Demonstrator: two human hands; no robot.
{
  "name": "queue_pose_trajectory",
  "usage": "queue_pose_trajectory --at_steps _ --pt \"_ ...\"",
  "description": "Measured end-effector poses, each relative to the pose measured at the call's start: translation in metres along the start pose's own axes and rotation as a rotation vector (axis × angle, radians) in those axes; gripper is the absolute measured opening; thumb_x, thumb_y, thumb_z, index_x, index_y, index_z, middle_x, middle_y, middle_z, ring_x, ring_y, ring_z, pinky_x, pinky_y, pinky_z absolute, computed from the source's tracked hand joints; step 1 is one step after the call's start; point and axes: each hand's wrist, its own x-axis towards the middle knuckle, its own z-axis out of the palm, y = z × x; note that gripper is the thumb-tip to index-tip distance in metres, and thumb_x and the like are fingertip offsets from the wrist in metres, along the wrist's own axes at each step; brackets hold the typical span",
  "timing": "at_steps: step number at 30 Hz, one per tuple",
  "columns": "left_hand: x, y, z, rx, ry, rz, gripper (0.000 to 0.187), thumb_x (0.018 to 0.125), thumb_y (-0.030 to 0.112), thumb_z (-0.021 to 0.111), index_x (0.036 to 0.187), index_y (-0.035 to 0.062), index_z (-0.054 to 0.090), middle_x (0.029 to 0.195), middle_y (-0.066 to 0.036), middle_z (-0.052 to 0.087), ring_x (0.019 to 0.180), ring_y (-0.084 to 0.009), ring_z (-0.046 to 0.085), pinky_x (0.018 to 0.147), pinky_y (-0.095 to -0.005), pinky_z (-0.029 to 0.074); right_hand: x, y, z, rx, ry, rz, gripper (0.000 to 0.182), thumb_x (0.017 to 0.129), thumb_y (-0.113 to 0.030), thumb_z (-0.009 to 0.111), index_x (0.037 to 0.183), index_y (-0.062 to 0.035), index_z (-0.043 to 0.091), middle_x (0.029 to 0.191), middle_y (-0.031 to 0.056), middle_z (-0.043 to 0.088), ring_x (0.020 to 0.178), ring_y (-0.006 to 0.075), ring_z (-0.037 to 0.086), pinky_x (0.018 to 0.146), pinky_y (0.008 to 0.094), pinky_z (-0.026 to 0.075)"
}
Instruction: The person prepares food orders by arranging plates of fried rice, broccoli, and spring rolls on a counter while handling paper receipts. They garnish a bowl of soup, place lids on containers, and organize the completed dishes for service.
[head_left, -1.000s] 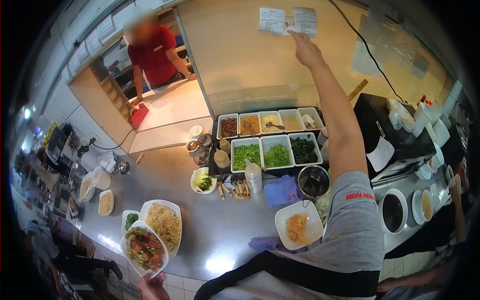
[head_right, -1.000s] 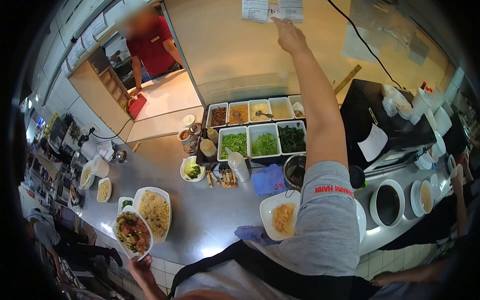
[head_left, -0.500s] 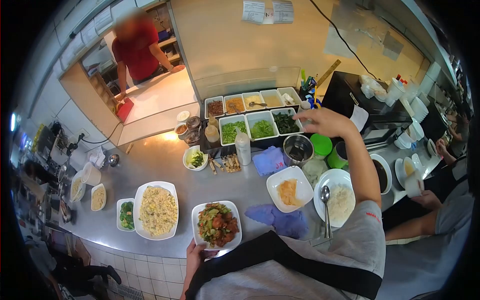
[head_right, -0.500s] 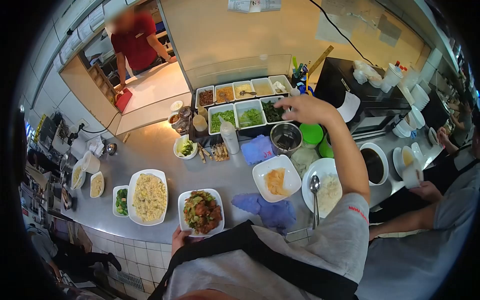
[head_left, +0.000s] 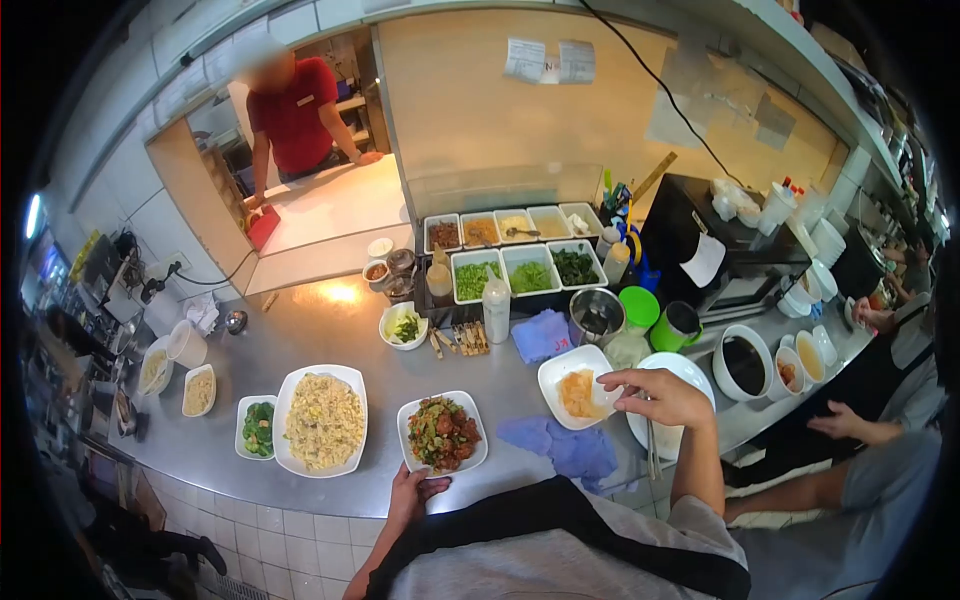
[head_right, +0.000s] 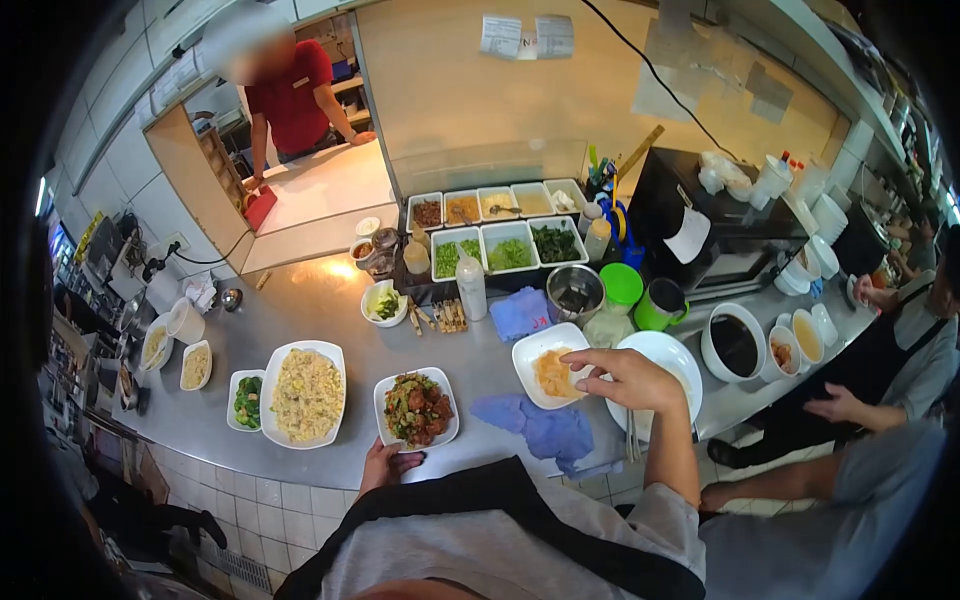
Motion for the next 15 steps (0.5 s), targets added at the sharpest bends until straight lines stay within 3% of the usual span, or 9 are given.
queue_pose_trajectory --at_steps 3,6,15 --pt "0.003 0.001 0.004 0.025 -0.026 0.020 0.031 0.091 0.010 0.042 0.120 0.0005 0.036 0.093 -0.023 0.061 0.079 -0.0298 0.066 0.071 -0.0359 0.056 0.023 0.005 -0.004 -0.009 0.045 0.020 0.039 0.082 -0.020 0.062 0.119 -0.0108 0.055 0.100 0.0128 0.063 0.084 0.0256 0.062 0.075 0.0332 0.049" --pt "0.005 0.000 0.007 0.052 -0.019 0.044 0.031 0.092 0.012 0.042 0.120 0.0013 0.036 0.093 -0.023 0.061 0.078 -0.0295 0.066 0.071 -0.0354 0.056 0.053 0.020 0.002 -0.144 0.080 -0.146 0.039 0.082 -0.023 0.062 0.119 -0.0105 0.055 0.100 0.0140 0.063 0.086 0.0278 0.062 0.076 0.0352 0.049" --pt "0.004 0.000 0.015 0.034 0.039 0.056 0.038 0.093 0.016 0.046 0.126 0.0006 0.035 0.101 -0.020 0.060 0.081 -0.0297 0.065 0.074 -0.0374 0.055 0.101 0.026 0.028 -0.198 -0.104 -0.266 0.040 0.085 -0.025 0.059 0.122 -0.0129 0.052 0.107 0.0149 0.061 0.092 0.0327 0.060 0.078 0.0386 0.048"
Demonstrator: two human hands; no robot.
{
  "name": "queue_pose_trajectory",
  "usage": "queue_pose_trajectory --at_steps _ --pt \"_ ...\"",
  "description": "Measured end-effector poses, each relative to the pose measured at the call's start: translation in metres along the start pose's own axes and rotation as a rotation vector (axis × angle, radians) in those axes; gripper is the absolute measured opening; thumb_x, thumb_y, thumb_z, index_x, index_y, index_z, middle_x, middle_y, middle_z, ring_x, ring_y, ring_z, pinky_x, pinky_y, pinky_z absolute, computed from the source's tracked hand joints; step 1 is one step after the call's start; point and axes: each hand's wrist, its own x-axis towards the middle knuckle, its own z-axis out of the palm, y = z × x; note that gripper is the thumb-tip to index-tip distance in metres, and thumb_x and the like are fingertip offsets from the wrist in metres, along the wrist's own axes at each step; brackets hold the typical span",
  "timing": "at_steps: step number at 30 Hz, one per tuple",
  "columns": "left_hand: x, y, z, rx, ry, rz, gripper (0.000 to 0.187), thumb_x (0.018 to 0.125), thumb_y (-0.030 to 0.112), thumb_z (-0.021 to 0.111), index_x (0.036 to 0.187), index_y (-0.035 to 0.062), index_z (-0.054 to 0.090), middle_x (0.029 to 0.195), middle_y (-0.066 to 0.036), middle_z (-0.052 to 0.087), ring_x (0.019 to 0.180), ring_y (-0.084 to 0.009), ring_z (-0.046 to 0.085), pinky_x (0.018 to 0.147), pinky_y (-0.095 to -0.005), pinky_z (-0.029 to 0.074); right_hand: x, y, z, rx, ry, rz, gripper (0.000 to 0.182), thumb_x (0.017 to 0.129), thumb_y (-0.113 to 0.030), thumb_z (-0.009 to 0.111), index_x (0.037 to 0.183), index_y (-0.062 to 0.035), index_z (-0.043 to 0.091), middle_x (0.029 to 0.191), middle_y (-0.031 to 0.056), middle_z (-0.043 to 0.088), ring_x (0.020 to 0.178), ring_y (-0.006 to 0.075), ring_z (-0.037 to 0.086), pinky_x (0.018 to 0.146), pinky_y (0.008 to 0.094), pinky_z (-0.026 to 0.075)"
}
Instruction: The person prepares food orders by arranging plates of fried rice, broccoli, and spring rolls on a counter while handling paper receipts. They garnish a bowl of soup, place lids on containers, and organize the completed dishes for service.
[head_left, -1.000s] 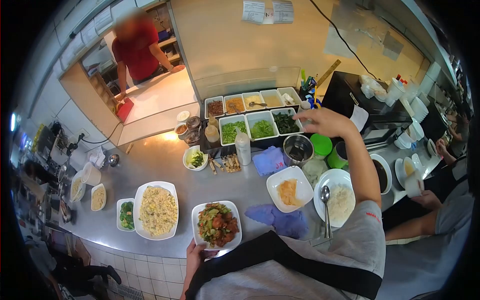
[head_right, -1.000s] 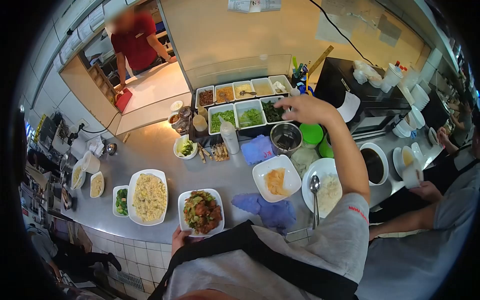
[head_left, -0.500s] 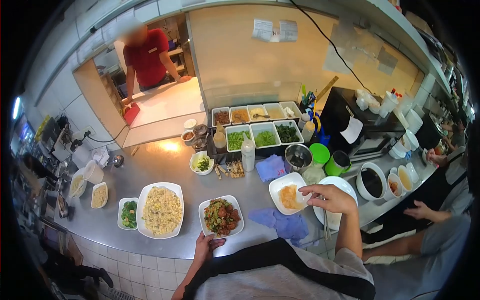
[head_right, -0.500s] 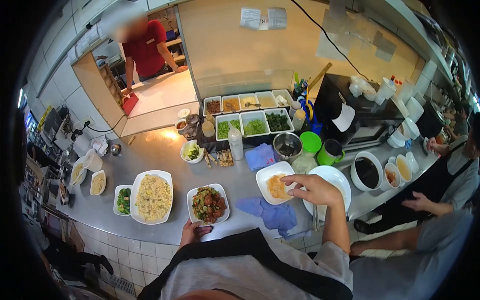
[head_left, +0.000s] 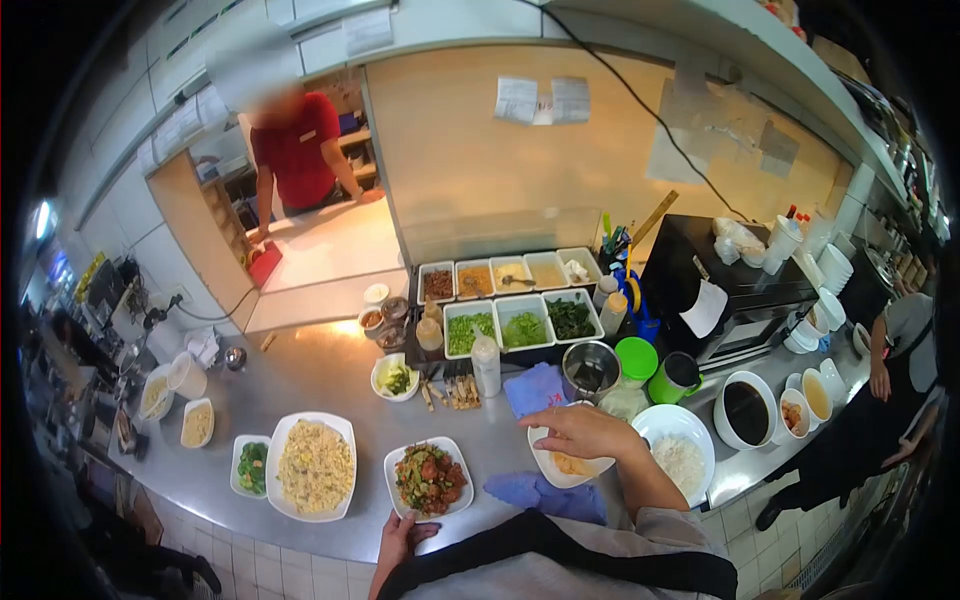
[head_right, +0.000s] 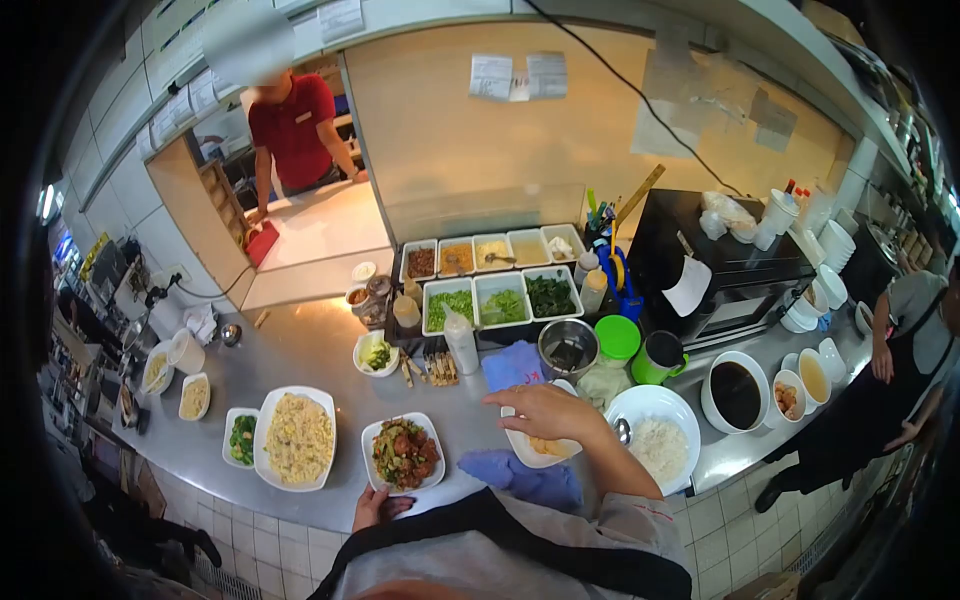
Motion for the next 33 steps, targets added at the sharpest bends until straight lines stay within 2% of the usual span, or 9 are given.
queue_pose_trajectory --at_steps 6,9,14,18,21,25,26,30,33 --pt "-0.007 -0.005 -0.002 -0.025 -0.039 0.036 0.044 0.095 0.027 0.046 0.129 0.0008 0.035 0.109 -0.015 0.058 0.095 -0.0229 0.061 0.082 -0.0344 0.050 0.003 -0.013 0.024 0.074 -0.045 0.000 0.040 0.085 -0.026 0.058 0.122 -0.0127 0.052 0.103 0.0145 0.061 0.090 0.0328 0.060 0.078 0.0377 0.047" --pt "-0.038 0.004 -0.012 0.076 -0.067 -0.110 0.040 0.095 0.028 0.045 0.122 -0.0017 0.049 0.108 -0.016 0.061 0.093 -0.0229 0.063 0.081 -0.0323 0.050 -0.002 -0.036 0.039 0.109 -0.080 -0.036 0.039 0.085 -0.027 0.058 0.120 -0.0094 0.053 0.106 0.0153 0.061 0.090 0.0335 0.060 0.079 0.0399 0.047" --pt "-0.084 -0.036 -0.100 0.342 -0.061 -0.237 0.037 0.090 0.024 0.055 0.116 -0.0032 0.055 0.111 -0.017 0.060 0.100 -0.0262 0.060 0.088 -0.0355 0.046 -0.030 -0.076 0.084 0.186 -0.175 0.077 0.036 0.084 -0.026 0.058 0.116 -0.0079 0.055 0.102 0.0154 0.062 0.091 0.0331 0.060 0.080 0.0410 0.047" --pt "-0.077 -0.081 -0.171 1.318 0.017 0.242 0.053 0.084 0.019 0.060 0.126 -0.0079 0.041 0.132 -0.027 0.039 0.127 -0.0382 0.033 0.106 -0.0429 0.027 -0.049 -0.098 0.149 0.302 -0.154 0.092 0.034 0.084 -0.023 0.058 0.113 -0.0066 0.057 0.097 0.0142 0.064 0.090 0.0316 0.061 0.080 0.0405 0.047" --pt "-0.078 -0.067 -0.176 1.613 0.121 0.489 0.063 0.082 0.019 0.062 0.131 -0.0071 0.033 0.135 -0.027 0.033 0.129 -0.0422 0.026 0.106 -0.0455 0.025 -0.047 -0.117 0.184 0.315 -0.147 0.107 0.031 0.083 -0.019 0.058 0.111 -0.0061 0.059 0.095 0.0127 0.065 0.090 0.0303 0.061 0.081 0.0394 0.047" --pt "-0.060 -0.045 -0.183 1.761 0.103 0.389 0.057 0.080 0.024 0.063 0.122 -0.0071 0.040 0.129 -0.026 0.040 0.121 -0.0421 0.035 0.102 -0.0524 0.026 -0.028 -0.144 0.192 0.270 -0.235 0.192 0.029 0.084 -0.020 0.059 0.110 -0.0066 0.059 0.101 0.0140 0.064 0.089 0.0309 0.062 0.077 0.0388 0.048" --pt "-0.053 -0.047 -0.190 1.800 0.131 0.528 0.049 0.082 0.030 0.060 0.114 -0.0045 0.049 0.120 -0.024 0.049 0.112 -0.0404 0.043 0.100 -0.0531 0.027 -0.025 -0.140 0.194 0.229 -0.133 0.211 0.028 0.084 -0.019 0.058 0.109 -0.0064 0.060 0.099 0.0143 0.064 0.088 0.0307 0.062 0.077 0.0387 0.048" --pt "-0.034 -0.049 -0.206 1.937 0.034 0.448 0.043 0.084 0.038 0.054 0.105 0.0004 0.059 0.102 -0.021 0.059 0.105 -0.0378 0.050 0.098 -0.0542 0.028 0.011 -0.102 0.180 0.216 0.286 0.493 0.026 0.083 -0.017 0.055 0.104 -0.0044 0.063 0.092 0.0181 0.065 0.081 0.0325 0.063 0.074 0.0414 0.049" --pt "-0.045 -0.036 -0.195 1.968 -0.001 0.333 0.043 0.083 0.035 0.056 0.105 -0.0016 0.059 0.106 -0.020 0.059 0.108 -0.0366 0.049 0.100 -0.0541 0.027 0.052 -0.036 0.186 -0.079 0.468 0.523 0.036 0.081 -0.010 0.051 0.116 -0.0069 0.057 0.100 0.0228 0.061 0.087 0.0340 0.062 0.079 0.0422 0.048"
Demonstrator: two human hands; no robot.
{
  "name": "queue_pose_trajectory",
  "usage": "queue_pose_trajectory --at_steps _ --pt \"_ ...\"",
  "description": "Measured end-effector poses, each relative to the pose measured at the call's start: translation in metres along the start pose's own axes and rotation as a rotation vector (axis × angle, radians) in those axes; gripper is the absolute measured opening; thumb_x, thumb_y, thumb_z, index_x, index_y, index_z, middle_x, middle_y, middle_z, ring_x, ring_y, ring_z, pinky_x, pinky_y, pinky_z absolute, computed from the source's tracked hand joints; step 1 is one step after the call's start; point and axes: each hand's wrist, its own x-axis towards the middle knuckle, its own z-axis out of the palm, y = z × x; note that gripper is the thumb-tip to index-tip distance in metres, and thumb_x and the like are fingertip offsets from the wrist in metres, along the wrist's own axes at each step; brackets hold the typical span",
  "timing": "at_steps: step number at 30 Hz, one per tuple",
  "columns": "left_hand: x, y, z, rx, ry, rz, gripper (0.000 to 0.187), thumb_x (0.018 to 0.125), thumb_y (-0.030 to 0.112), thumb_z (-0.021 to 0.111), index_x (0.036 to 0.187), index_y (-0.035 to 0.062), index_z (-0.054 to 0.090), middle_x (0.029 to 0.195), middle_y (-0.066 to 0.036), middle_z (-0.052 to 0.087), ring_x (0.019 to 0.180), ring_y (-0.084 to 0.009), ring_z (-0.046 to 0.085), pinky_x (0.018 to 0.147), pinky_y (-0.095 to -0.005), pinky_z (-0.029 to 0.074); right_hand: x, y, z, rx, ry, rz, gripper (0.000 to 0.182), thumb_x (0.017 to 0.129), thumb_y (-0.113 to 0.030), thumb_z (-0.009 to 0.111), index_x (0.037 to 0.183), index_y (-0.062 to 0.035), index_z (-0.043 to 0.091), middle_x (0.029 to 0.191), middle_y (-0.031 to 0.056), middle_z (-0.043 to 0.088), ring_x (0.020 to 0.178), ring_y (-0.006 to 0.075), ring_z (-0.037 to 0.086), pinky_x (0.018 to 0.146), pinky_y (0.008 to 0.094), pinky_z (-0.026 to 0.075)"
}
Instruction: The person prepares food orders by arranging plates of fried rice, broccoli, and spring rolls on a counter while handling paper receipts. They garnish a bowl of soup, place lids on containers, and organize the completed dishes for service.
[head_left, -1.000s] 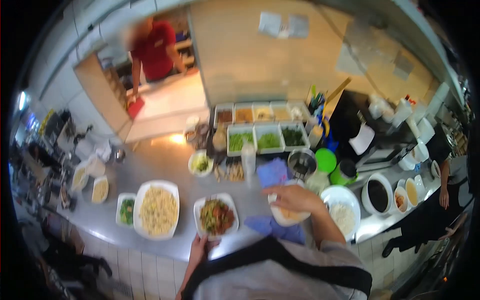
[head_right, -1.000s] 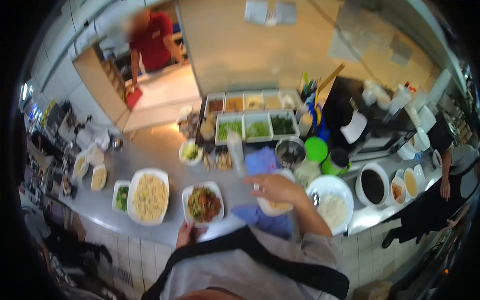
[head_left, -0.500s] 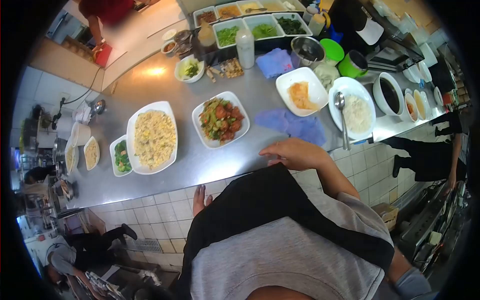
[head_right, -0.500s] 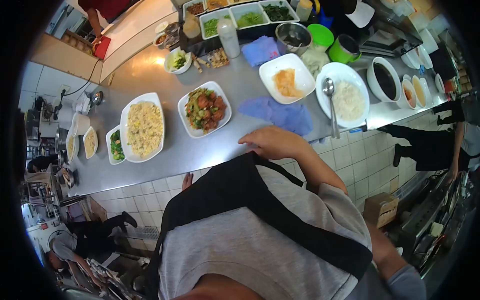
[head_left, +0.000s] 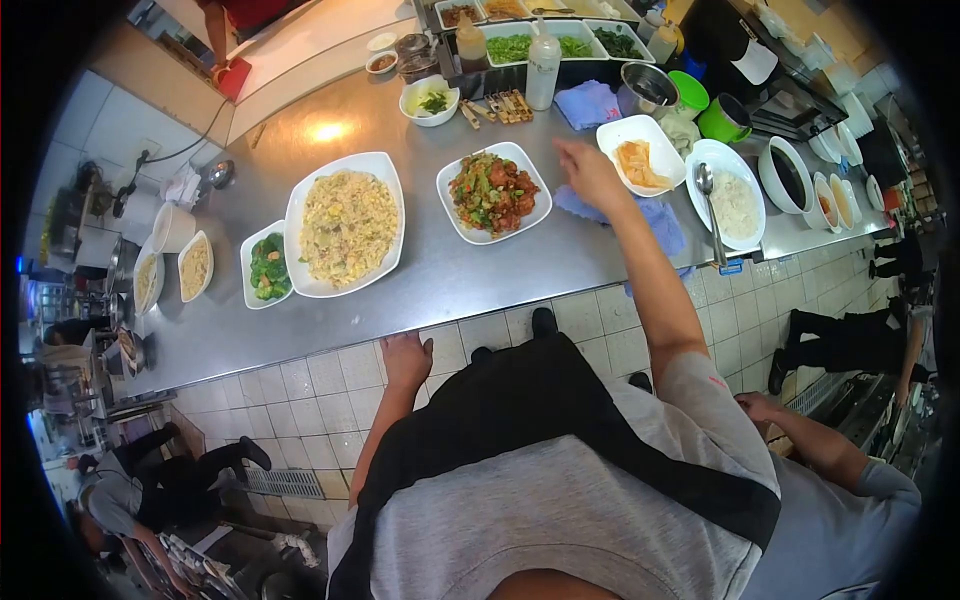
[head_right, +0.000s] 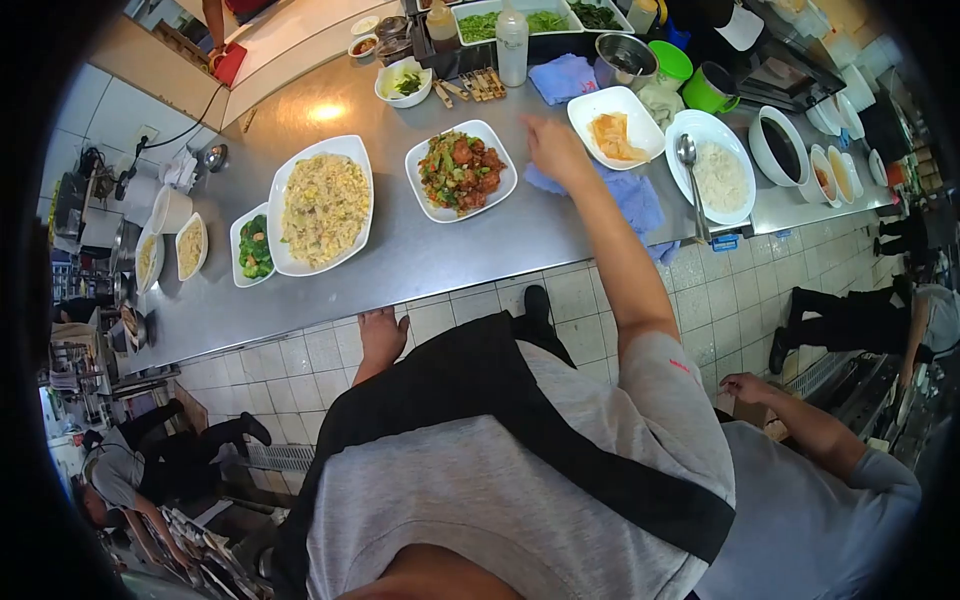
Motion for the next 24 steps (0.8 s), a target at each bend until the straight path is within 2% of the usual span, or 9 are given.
queue_pose_trajectory --at_steps 3,6,7,10,11,13,16,19,24 --pt "-0.016 0.006 -0.012 -0.062 0.186 0.092 0.039 0.083 0.029 0.057 0.106 -0.0023 0.060 0.106 -0.020 0.061 0.105 -0.0351 0.053 0.097 -0.0499 0.034 0.051 0.019 0.039 -0.212 0.048 0.039 0.047 0.081 -0.005 0.047 0.128 -0.0081 0.045 0.112 0.0221 0.055 0.095 0.0356 0.058 0.082 0.0422 0.048" --pt "-0.031 0.018 -0.041 -0.714 -0.108 -0.035 0.034 0.084 0.023 0.058 0.107 -0.0014 0.061 0.102 -0.022 0.062 0.097 -0.0346 0.059 0.089 -0.0423 0.044 0.087 0.028 0.055 -0.315 0.038 0.014 0.050 0.080 -0.003 0.046 0.130 -0.0082 0.041 0.115 0.0209 0.053 0.097 0.0368 0.057 0.083 0.0425 0.048" --pt "-0.035 0.021 -0.041 -0.871 -0.097 -0.032 0.029 0.087 0.019 0.056 0.109 -0.0003 0.062 0.101 -0.019 0.064 0.090 -0.0278 0.064 0.081 -0.0341 0.049 0.093 0.029 0.059 -0.342 0.033 -0.019 0.051 0.080 -0.003 0.045 0.130 -0.0082 0.042 0.115 0.0208 0.053 0.096 0.0371 0.058 0.082 0.0428 0.048" --pt "-0.031 0.043 -0.069 -1.220 -0.153 -0.170 0.027 0.091 0.017 0.052 0.109 -0.0009 0.061 0.098 -0.014 0.065 0.088 -0.0197 0.063 0.078 -0.0302 0.049 0.086 0.022 0.053 -0.345 -0.012 -0.033 0.040 0.088 -0.014 0.036 0.126 -0.0100 0.048 0.112 0.0198 0.054 0.101 0.0362 0.056 0.082 0.0443 0.049" --pt "-0.025 0.051 -0.077 -1.303 -0.152 -0.156 0.028 0.091 0.016 0.052 0.112 -0.0007 0.059 0.098 -0.013 0.065 0.086 -0.0182 0.063 0.077 -0.0294 0.050 0.076 0.018 0.048 -0.348 -0.006 -0.045 0.042 0.081 -0.006 0.046 0.123 -0.0062 0.048 0.108 0.0238 0.055 0.094 0.0362 0.059 0.079 0.0447 0.050" --pt "-0.002 0.067 -0.088 -1.476 -0.140 -0.112 0.030 0.092 0.015 0.050 0.117 -0.0002 0.056 0.098 -0.012 0.064 0.084 -0.0151 0.062 0.075 -0.0278 0.050 0.059 0.015 0.036 -0.344 -0.111 0.022 0.035 0.082 -0.011 0.049 0.116 -0.0050 0.052 0.105 0.0236 0.056 0.092 0.0370 0.060 0.078 0.0452 0.050" --pt "0.040 0.092 -0.091 -1.674 -0.197 -0.112 0.045 0.091 0.016 0.053 0.132 0.0014 0.040 0.098 -0.013 0.062 0.080 -0.0176 0.063 0.071 -0.0284 0.052 0.065 0.019 0.030 -0.290 -0.082 0.086 0.028 0.083 -0.018 0.052 0.106 -0.0033 0.057 0.101 0.0236 0.059 0.089 0.0380 0.060 0.077 0.0456 0.049" --pt "0.080 0.121 -0.099 -1.799 -0.241 -0.235 0.051 0.090 0.016 0.053 0.134 0.0015 0.030 0.098 -0.014 0.059 0.080 -0.0209 0.063 0.069 -0.0304 0.054 0.082 0.022 0.036 -0.256 0.010 0.126 0.027 0.083 -0.023 0.055 0.100 -0.0023 0.058 0.097 0.0231 0.061 0.087 0.0380 0.061 0.077 0.0454 0.049" --pt "0.115 0.142 -0.097 -1.990 -0.087 -0.348 0.035 0.086 0.006 0.043 0.119 -0.0004 0.038 0.099 -0.020 0.058 0.080 -0.0273 0.064 0.071 -0.0345 0.056 0.102 0.031 0.044 -0.154 -0.004 0.123 0.030 0.082 -0.028 0.059 0.096 -0.0013 0.058 0.091 0.0197 0.063 0.084 0.0345 0.062 0.074 0.0427 0.050"
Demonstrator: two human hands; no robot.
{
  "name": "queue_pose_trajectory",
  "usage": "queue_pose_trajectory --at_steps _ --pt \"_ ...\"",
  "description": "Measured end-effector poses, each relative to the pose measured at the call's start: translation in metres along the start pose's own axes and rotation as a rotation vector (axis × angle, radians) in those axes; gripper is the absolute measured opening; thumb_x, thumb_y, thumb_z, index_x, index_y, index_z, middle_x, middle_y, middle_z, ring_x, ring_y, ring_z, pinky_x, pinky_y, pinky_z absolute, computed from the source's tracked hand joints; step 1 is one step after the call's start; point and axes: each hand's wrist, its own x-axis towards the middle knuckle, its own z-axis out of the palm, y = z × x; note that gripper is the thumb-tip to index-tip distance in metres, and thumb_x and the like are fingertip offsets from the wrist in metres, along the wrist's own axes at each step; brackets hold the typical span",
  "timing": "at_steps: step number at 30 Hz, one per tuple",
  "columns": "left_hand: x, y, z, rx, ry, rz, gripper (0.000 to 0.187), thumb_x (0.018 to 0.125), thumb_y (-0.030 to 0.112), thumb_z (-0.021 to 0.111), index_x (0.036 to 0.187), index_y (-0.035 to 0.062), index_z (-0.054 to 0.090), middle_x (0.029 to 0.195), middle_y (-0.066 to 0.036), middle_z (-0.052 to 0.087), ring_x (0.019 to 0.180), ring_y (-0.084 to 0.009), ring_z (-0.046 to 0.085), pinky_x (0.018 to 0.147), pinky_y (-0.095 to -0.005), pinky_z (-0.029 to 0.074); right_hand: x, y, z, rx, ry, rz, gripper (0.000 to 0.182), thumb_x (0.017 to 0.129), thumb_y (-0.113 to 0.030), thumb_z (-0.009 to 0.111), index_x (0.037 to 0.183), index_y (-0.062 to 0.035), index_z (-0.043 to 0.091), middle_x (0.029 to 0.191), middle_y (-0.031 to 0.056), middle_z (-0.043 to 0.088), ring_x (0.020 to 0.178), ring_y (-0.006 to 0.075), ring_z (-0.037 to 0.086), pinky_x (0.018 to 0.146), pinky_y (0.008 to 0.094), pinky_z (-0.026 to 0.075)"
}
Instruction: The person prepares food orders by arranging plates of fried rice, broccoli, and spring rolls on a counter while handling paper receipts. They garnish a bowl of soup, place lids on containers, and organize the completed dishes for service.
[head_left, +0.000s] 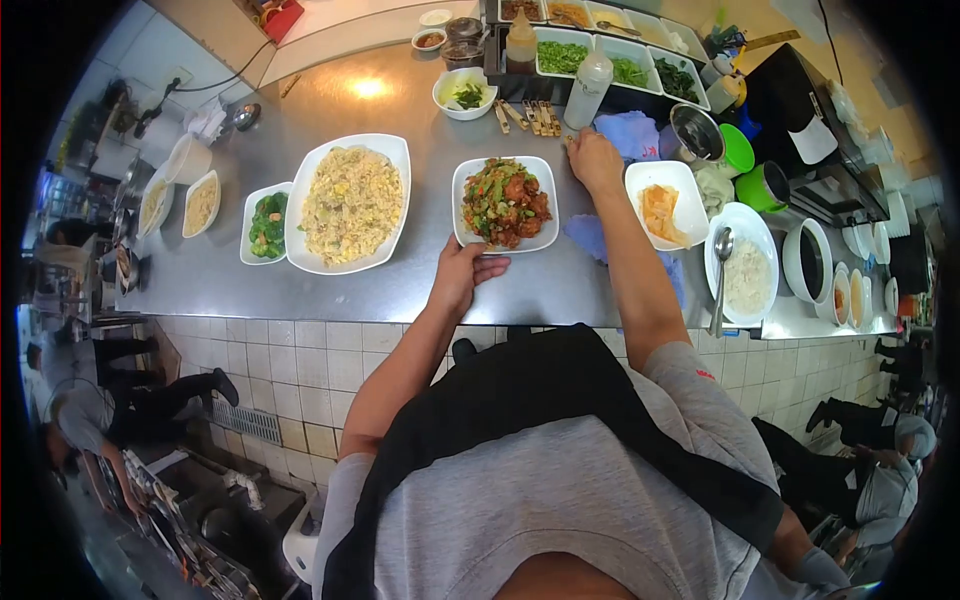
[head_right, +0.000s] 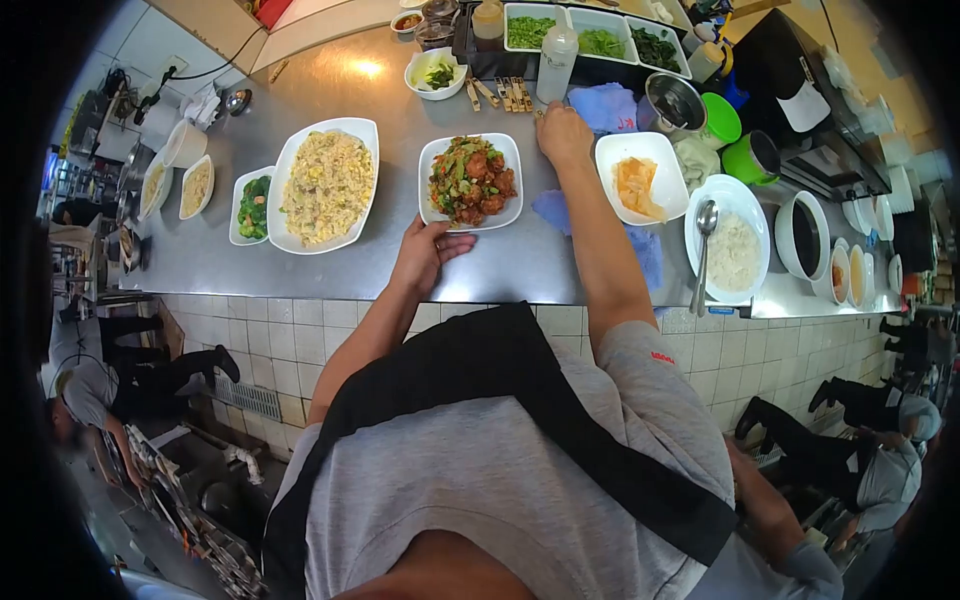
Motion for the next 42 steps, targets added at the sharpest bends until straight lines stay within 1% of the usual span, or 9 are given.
queue_pose_trajectory --at_steps 8,14,17,19,21,23,29,36,42 --pt "-0.010 -0.010 -0.009 -0.047 0.034 0.049 0.039 0.082 0.001 0.042 0.121 -0.0029 0.036 0.102 -0.022 0.058 0.084 -0.0309 0.064 0.076 -0.0372 0.056 -0.023 -0.039 -0.056 1.008 -0.106 -0.087 0.022 0.079 -0.012 0.068 0.098 -0.0022 0.062 0.079 0.0047 0.065 0.070 0.0100 0.059 0.064 0.0241 0.048" --pt "-0.027 0.010 -0.009 -0.024 0.006 0.041 0.040 0.082 0.000 0.042 0.122 -0.0021 0.038 0.103 -0.019 0.059 0.083 -0.0274 0.064 0.076 -0.0353 0.056 -0.043 -0.069 -0.082 0.623 -0.043 -0.280 0.013 0.083 -0.011 0.064 0.091 -0.0019 0.065 0.079 0.0040 0.065 0.070 0.0105 0.060 0.067 0.0238 0.049" --pt "-0.035 0.033 -0.013 0.003 -0.007 0.077 0.036 0.082 0.001 0.044 0.118 -0.0018 0.044 0.102 -0.016 0.060 0.082 -0.0247 0.064 0.075 -0.0337 0.056 -0.049 -0.072 -0.074 0.664 0.026 -0.369 0.021 0.081 -0.012 0.065 0.101 -0.0060 0.063 0.079 0.0062 0.066 0.070 0.0133 0.061 0.064 0.0270 0.049" --pt "-0.041 0.062 -0.021 -0.027 -0.033 0.022 0.035 0.082 0.002 0.046 0.117 -0.0032 0.044 0.102 -0.017 0.060 0.083 -0.0259 0.065 0.074 -0.0337 0.056 -0.053 -0.080 -0.084 1.050 -0.139 -0.180 0.034 0.083 -0.012 0.062 0.116 -0.0055 0.055 0.093 0.0078 0.064 0.076 0.0133 0.061 0.067 0.0269 0.049" --pt "-0.040 0.096 -0.031 -0.043 -0.077 -0.013 0.033 0.082 0.003 0.046 0.115 -0.0049 0.045 0.101 -0.018 0.061 0.084 -0.0275 0.065 0.074 -0.0340 0.056 -0.063 -0.088 -0.100 1.076 -0.120 -0.134 0.043 0.085 -0.013 0.059 0.126 -0.0052 0.046 0.106 0.0095 0.059 0.083 0.0128 0.059 0.072 0.0265 0.048" --pt "-0.028 0.138 -0.051 -0.006 -0.150 -0.050 0.031 0.082 0.004 0.047 0.112 -0.0066 0.046 0.099 -0.020 0.061 0.085 -0.0291 0.064 0.074 -0.0344 0.056 -0.072 -0.086 -0.099 0.845 -0.017 -0.140 0.042 0.087 -0.015 0.056 0.126 -0.0040 0.046 0.110 0.0109 0.057 0.082 0.0138 0.059 0.074 0.0260 0.048" --pt "0.096 0.250 -0.118 0.128 -0.089 0.100 0.030 0.083 0.006 0.045 0.107 -0.0108 0.048 0.097 -0.024 0.061 0.084 -0.0323 0.064 0.078 -0.0365 0.054 -0.125 -0.059 -0.037 0.164 0.121 -0.243 0.043 0.080 -0.025 0.063 0.118 -0.0062 0.052 0.114 0.0189 0.055 0.102 0.0368 0.054 0.085 0.0408 0.045" --pt "0.330 0.286 -0.210 0.026 0.055 0.158 0.032 0.080 0.006 0.043 0.107 -0.0093 0.048 0.090 -0.021 0.062 0.076 -0.0294 0.065 0.067 -0.0363 0.057 -0.171 -0.074 -0.004 -0.089 0.153 -0.128 0.042 0.079 -0.029 0.063 0.114 -0.0094 0.054 0.125 0.0151 0.046 0.117 0.0340 0.041 0.098 0.0506 0.030" --pt "0.399 0.306 -0.206 -0.095 0.122 0.188 0.026 0.082 0.004 0.040 0.104 -0.0083 0.048 0.083 -0.019 0.062 0.069 -0.0278 0.064 0.063 -0.0356 0.058 -0.167 -0.081 -0.007 -0.095 0.149 -0.114 0.041 0.078 -0.028 0.062 0.115 -0.0100 0.054 0.123 0.0139 0.047 0.117 0.0331 0.041 0.098 0.0494 0.030"
